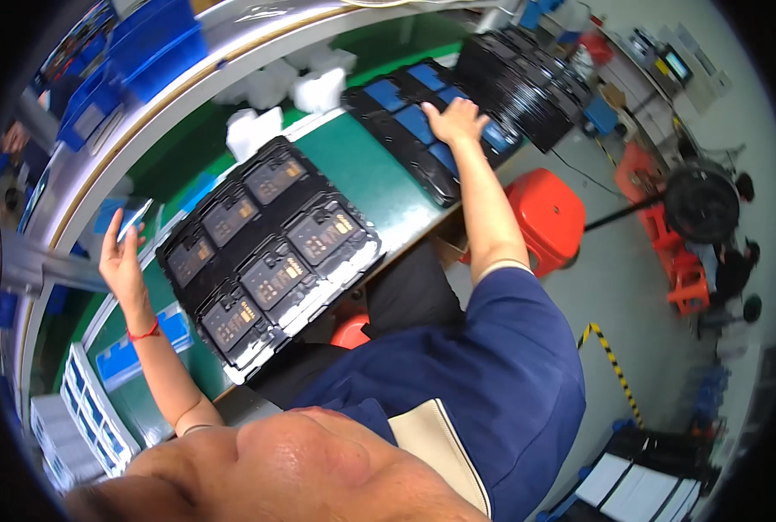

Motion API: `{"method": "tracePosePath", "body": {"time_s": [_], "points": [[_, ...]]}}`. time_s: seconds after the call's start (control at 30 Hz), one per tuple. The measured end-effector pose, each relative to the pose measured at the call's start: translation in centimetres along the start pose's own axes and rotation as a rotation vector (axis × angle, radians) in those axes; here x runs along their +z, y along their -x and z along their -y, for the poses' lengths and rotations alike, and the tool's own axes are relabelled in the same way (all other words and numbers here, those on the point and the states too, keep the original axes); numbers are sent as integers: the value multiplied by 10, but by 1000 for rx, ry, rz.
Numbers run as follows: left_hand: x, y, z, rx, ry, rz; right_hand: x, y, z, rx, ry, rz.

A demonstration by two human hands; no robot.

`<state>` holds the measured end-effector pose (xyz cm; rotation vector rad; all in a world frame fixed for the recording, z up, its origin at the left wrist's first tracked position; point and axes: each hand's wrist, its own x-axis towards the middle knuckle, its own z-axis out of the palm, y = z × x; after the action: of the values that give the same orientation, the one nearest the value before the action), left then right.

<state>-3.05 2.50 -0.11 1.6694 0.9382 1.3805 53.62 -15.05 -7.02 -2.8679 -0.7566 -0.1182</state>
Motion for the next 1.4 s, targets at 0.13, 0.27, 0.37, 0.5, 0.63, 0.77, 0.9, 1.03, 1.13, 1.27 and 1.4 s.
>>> {"method": "tracePosePath", "body": {"time_s": [0.13, 0.27, 0.37, 0.5, 0.63, 0.77, 0.9, 1.03, 1.13, 1.27, 1.4], "points": [[6, 3, -8, 8, -64, -11, -3, 24, 20, -174, 4, -366], [16, 5, -7, 42, 14, 105, -52, 95, 107, -852, -565, -426], [21, 12, -13, -46, 137, 136, -89, 175, 184, -1323, -717, -369], [25, 20, -23, -75, 199, 187, -96, 236, 255, -1662, -733, -303], [36, 25, -25, -46, 291, 329, -73, 241, 281, -1668, -894, -311], [37, 28, -33, -20, 201, 443, -54, 236, 273, -1558, -1014, -272], [36, 31, -39, 115, -37, 453, -56, 235, 269, -1530, -1047, -149], [38, 30, -41, 295, -186, 430, -51, 228, 268, -1433, -1198, 204], [35, 28, -43, 315, -259, 453, -48, 221, 263, -1196, -1275, 529], [23, 20, -31, 49, -64, 363, -53, 201, 263, -903, -1481, 652], [15, 9, -23, -67, 90, 315, -51, 188, 259, -970, -1464, 486]]}}
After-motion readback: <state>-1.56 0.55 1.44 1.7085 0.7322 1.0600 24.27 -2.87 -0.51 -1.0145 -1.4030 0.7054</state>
